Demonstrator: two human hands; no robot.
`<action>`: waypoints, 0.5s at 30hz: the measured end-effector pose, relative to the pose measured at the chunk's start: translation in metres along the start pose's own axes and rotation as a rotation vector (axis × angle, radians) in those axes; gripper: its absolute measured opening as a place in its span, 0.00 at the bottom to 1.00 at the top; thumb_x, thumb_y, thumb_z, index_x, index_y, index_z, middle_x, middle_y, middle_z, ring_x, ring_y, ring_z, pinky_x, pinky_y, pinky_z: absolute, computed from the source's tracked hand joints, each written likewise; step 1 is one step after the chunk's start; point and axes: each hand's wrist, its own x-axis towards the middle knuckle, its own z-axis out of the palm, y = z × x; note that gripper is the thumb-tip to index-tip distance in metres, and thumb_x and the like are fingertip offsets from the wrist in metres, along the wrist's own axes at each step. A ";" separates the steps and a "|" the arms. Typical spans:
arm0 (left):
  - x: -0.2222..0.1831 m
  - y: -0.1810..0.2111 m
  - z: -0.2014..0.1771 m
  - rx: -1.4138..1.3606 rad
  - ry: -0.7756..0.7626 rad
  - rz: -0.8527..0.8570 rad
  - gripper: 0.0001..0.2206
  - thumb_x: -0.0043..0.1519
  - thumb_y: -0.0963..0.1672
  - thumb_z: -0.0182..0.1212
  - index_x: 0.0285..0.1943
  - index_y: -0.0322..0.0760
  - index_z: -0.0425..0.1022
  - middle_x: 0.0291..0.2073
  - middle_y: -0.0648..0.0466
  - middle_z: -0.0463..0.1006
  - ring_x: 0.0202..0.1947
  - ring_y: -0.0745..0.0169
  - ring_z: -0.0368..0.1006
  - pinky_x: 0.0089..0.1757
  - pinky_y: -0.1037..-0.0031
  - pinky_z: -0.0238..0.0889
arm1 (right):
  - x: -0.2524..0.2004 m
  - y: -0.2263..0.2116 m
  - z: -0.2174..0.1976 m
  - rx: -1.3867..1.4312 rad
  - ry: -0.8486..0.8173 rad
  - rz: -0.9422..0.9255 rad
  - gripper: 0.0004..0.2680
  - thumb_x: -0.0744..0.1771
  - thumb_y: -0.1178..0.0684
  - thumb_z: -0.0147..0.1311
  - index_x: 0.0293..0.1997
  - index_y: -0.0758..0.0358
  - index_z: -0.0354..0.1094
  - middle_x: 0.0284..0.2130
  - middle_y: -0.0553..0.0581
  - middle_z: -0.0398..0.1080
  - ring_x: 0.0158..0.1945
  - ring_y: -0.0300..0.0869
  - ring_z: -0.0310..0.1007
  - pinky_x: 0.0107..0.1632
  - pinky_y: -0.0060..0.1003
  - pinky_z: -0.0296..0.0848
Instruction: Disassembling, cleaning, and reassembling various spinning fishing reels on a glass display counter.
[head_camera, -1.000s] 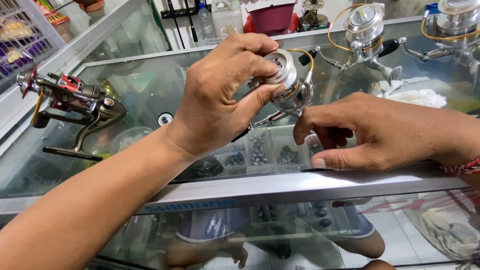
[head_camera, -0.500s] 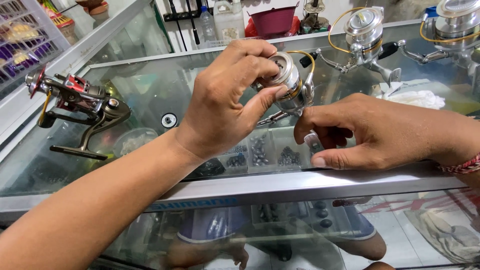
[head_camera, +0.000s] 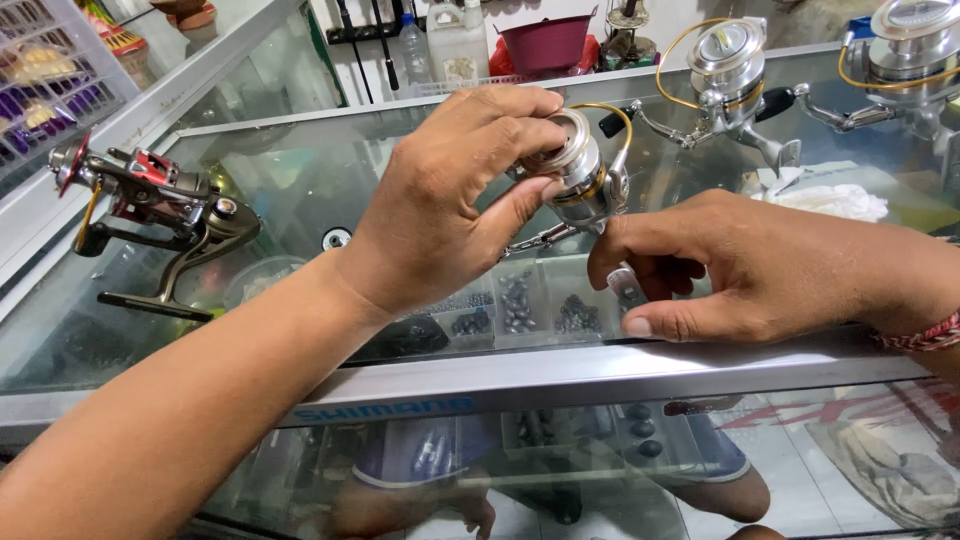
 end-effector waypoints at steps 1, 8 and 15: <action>-0.001 -0.001 -0.001 -0.002 0.000 0.000 0.10 0.66 0.35 0.69 0.53 0.26 0.74 0.53 0.37 0.76 0.57 0.39 0.74 0.59 0.55 0.66 | 0.000 -0.001 0.000 0.000 0.000 0.002 0.12 0.64 0.36 0.59 0.48 0.40 0.75 0.22 0.45 0.76 0.26 0.36 0.77 0.29 0.35 0.77; -0.010 -0.001 -0.008 0.094 -0.126 0.069 0.15 0.68 0.39 0.66 0.60 0.22 0.70 0.62 0.32 0.70 0.65 0.25 0.67 0.66 0.41 0.61 | 0.000 0.000 0.000 0.002 0.009 -0.020 0.12 0.64 0.36 0.58 0.48 0.41 0.75 0.22 0.46 0.76 0.26 0.36 0.77 0.29 0.35 0.77; -0.016 0.020 -0.001 0.127 -0.132 -0.152 0.23 0.65 0.43 0.66 0.66 0.27 0.66 0.66 0.36 0.66 0.71 0.29 0.59 0.70 0.44 0.51 | 0.000 0.000 0.001 0.004 0.034 -0.031 0.12 0.64 0.36 0.58 0.48 0.41 0.75 0.20 0.46 0.76 0.25 0.36 0.77 0.29 0.35 0.76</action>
